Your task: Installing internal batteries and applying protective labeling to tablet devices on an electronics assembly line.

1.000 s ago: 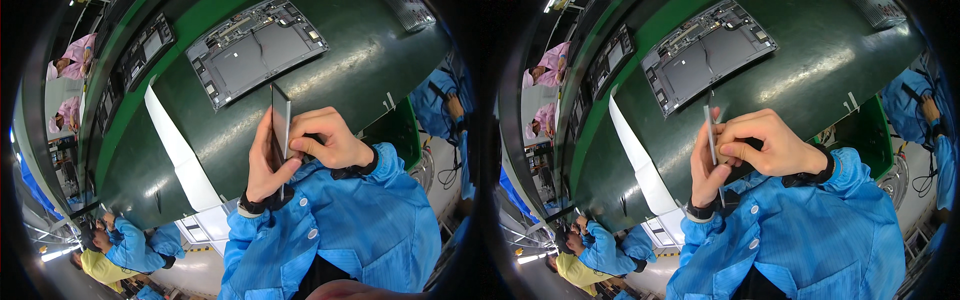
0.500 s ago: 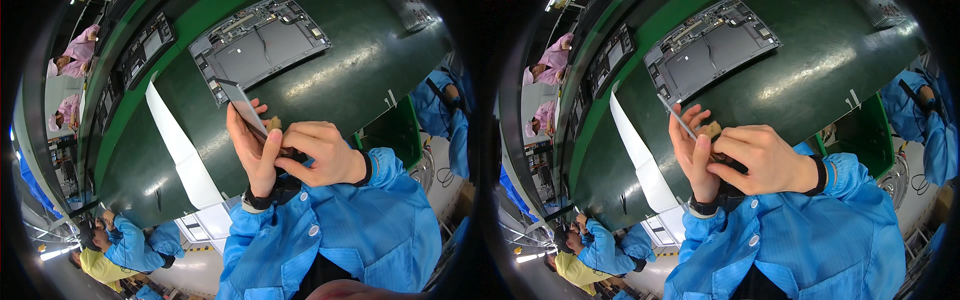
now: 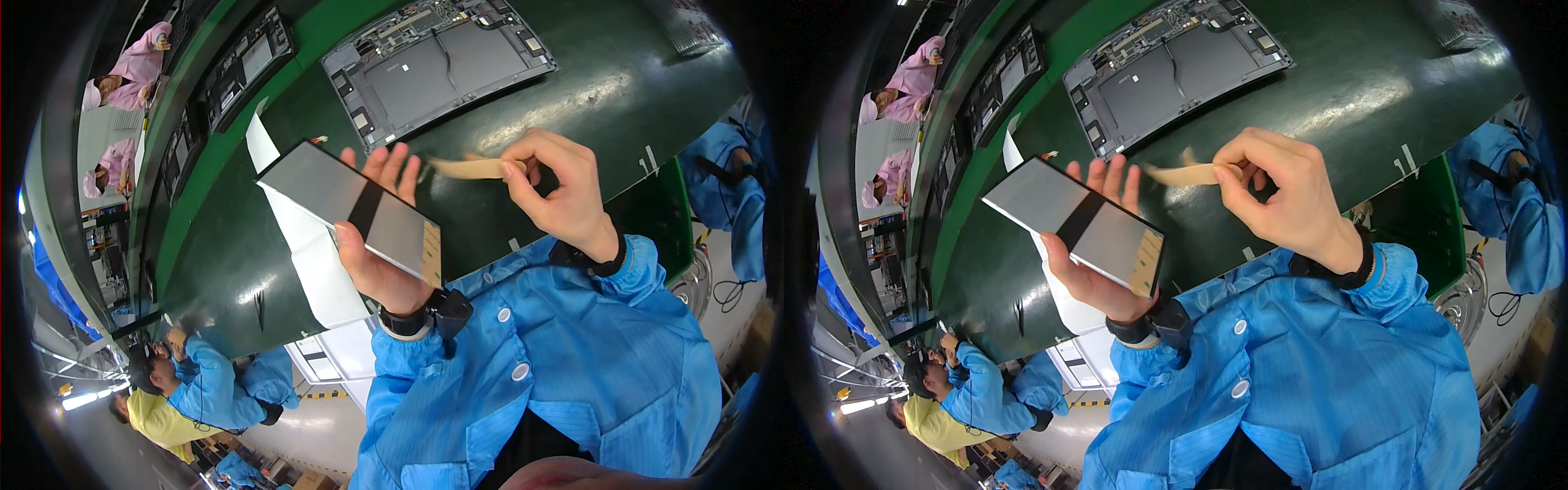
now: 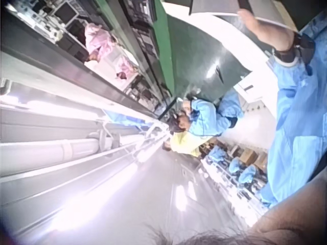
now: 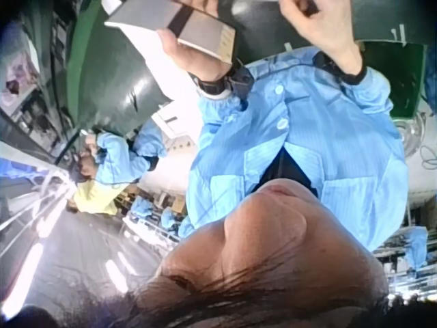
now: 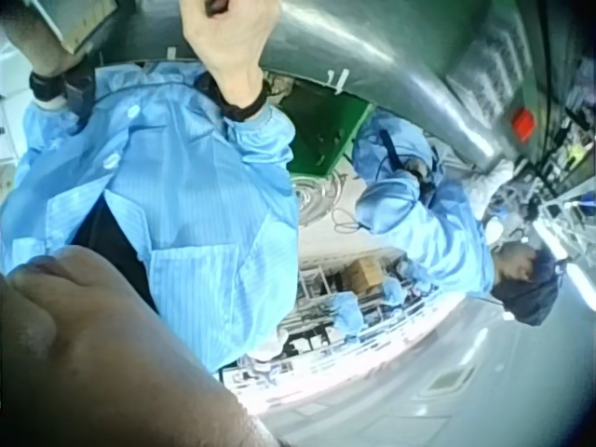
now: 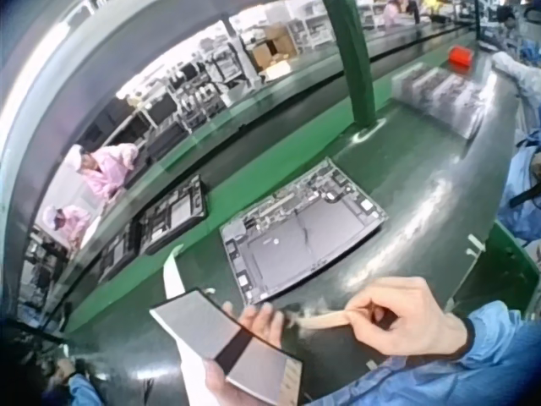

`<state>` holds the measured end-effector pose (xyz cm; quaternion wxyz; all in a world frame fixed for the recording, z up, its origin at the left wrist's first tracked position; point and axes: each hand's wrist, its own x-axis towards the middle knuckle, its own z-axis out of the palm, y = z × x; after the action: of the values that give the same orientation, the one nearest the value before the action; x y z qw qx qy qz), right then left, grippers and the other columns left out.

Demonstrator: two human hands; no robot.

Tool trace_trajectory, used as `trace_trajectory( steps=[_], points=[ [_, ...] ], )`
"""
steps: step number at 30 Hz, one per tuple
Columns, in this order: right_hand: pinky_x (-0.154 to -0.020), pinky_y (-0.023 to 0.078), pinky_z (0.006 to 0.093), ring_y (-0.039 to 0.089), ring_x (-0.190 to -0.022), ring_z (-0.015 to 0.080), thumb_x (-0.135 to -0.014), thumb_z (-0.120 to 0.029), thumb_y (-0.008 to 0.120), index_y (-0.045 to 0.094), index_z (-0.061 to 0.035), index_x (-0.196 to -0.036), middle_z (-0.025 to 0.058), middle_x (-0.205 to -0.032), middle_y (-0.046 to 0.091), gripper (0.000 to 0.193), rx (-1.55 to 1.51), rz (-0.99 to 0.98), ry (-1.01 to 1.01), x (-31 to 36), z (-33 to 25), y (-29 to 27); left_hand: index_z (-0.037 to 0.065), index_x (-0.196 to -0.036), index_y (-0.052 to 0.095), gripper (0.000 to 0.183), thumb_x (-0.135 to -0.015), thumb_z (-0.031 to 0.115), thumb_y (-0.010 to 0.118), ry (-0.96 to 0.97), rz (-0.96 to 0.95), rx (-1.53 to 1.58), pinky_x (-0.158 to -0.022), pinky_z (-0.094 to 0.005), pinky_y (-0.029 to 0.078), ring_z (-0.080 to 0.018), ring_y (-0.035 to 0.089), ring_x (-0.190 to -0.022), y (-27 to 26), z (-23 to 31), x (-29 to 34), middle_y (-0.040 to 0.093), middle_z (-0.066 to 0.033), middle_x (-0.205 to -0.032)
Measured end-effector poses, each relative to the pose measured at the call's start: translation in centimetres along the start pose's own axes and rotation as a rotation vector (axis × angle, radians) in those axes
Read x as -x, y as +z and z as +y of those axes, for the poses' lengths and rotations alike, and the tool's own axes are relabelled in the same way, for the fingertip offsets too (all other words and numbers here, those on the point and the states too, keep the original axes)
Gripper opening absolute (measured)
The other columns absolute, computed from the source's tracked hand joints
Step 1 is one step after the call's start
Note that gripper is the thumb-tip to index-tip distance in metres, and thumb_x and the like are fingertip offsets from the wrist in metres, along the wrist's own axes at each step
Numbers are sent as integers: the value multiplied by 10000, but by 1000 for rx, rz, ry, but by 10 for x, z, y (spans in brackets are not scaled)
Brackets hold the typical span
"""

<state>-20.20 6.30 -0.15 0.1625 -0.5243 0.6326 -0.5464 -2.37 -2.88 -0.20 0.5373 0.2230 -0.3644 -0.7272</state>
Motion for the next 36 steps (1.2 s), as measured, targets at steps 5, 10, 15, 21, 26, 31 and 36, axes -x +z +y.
trace_trajectory(
  steps=[5, 10, 15, 21, 26, 31, 36],
  points=[
    [-614, 543, 383, 665, -704, 294, -823, 23, 749, 686, -31, -956, 112, -851, 649, 157, -99, -232, -179, 13, -29, 16, -25, -1609, 317, 766, -1070, 487, 500, 135, 68, -223, -1227, -546, 378, -426, 514, -1406, -1, -12, 3, 517, -270, -1483],
    [-615, 524, 409, 637, -679, 299, -836, -24, 795, 661, -12, -916, 111, -825, 631, 157, -94, -165, -219, 27, -34, 27, -22, -1608, 309, 784, -1050, 471, 556, 247, 126, -453, -1168, -527, 431, -379, 561, -1337, 10, -19, 7, 523, -249, -1456],
    [-608, 518, 403, 644, -688, 303, -843, -14, 794, 658, -20, -895, 107, -798, 626, 145, -165, -193, -137, 32, -27, 21, -12, -1618, 309, 879, -1009, 563, 576, 145, 40, -330, -1153, -533, 435, -374, 568, -1316, 9, -28, 11, 539, -233, -1433],
    [-591, 514, 343, 668, -676, 247, -899, 30, 730, 687, -17, -939, 110, -813, 638, 75, -100, -47, 20, 52, -15, -24, -13, -1650, 263, 978, -983, 655, 517, -38, -319, 454, -1210, -606, 404, -424, 567, -1339, 0, -12, 5, 517, -234, -1511],
    [-629, 505, 248, 633, -725, 70, -1036, -89, 674, 697, 17, -974, 20, -856, 668, 124, -155, -105, 528, 101, 21, -138, -91, -1643, 168, 1159, -916, 671, 651, 40, -220, 297, -1132, -543, 476, -474, 605, -1250, -30, 4, -10, 538, -313, -1467],
    [-700, 536, 300, 658, -757, 175, -1013, -81, 679, 705, 24, -1041, 78, -927, 708, 112, 44, -233, 865, 154, 78, -214, -86, -1637, 206, 1236, -850, 691, 760, 95, -154, -199, -998, -474, 535, -405, 666, -1137, -6, 6, -5, 586, -277, -1410],
    [-786, 585, 431, 744, -922, 389, -945, -171, 762, 722, 29, -1091, 222, -1017, 764, 251, 797, -618, 902, 159, 92, -206, -59, -1652, 214, 1167, -870, 597, 780, 55, -237, -232, -1026, -483, 516, -381, 637, -1187, 0, -4, -2, 557, -269, -1426]
  ],
)
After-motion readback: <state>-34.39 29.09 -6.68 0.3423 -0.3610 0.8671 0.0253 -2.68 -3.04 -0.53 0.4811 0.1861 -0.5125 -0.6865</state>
